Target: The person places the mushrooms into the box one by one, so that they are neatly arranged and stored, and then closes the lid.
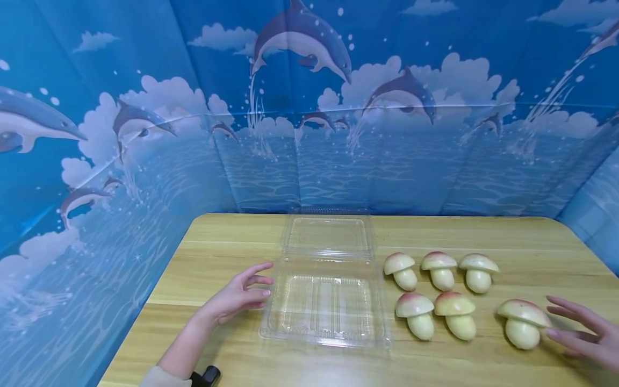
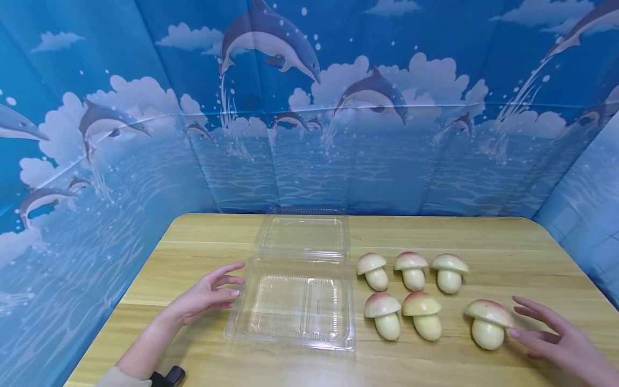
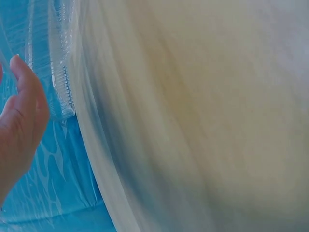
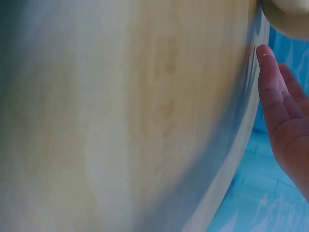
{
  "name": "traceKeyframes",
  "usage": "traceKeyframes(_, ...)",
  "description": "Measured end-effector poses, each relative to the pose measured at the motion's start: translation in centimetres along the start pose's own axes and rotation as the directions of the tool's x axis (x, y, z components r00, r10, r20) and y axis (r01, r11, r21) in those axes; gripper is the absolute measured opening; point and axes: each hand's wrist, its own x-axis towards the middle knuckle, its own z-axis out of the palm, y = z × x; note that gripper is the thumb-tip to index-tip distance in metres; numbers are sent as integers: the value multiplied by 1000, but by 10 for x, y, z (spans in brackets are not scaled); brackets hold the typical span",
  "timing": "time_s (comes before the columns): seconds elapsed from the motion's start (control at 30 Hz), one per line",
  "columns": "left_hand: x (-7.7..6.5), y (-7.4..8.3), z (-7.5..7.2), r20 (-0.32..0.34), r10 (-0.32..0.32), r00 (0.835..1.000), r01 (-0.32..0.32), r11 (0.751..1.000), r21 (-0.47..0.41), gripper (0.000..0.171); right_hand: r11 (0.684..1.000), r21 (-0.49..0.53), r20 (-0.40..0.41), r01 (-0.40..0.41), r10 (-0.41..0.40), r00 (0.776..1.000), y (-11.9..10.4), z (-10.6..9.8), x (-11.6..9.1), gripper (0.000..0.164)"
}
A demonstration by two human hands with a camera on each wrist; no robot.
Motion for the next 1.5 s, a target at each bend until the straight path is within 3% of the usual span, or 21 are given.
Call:
traceKeyframes(0.23, 1, 0, 1, 11, -14, 1000, 14, 1000, -17, 73, 995, -3, 107, -103, 103, 989, -17, 5, 3, 73)
traceKeyframes(0.4, 2, 0, 1, 13, -29, 999, 30, 999, -39, 73, 996, 38, 110, -78, 74, 991, -21, 9, 2, 67)
traceKeyframes(0.73, 2, 1, 4, 11, -32, 999, 33, 998, -47, 71, 989, 71, 142, -128, 117, 983, -29, 14, 3, 58)
traceKeyframes(0.9, 2, 3, 5, -5, -42, 999, 42, 998, -52, 70, 990, 92, 156, -108, 93, 983, -32, 15, 4, 57)
traceKeyframes(1.27, 3, 5, 5, -9, -52, 999, 51, 998, -45, 70, 970, 111, 252, -215, 181, 950, -36, 15, 11, 50)
traceKeyframes(1.5, 2, 5, 5, -9, -53, 999, 53, 997, -48, 69, 960, 177, 287, -218, 162, 944, -35, 18, 15, 48)
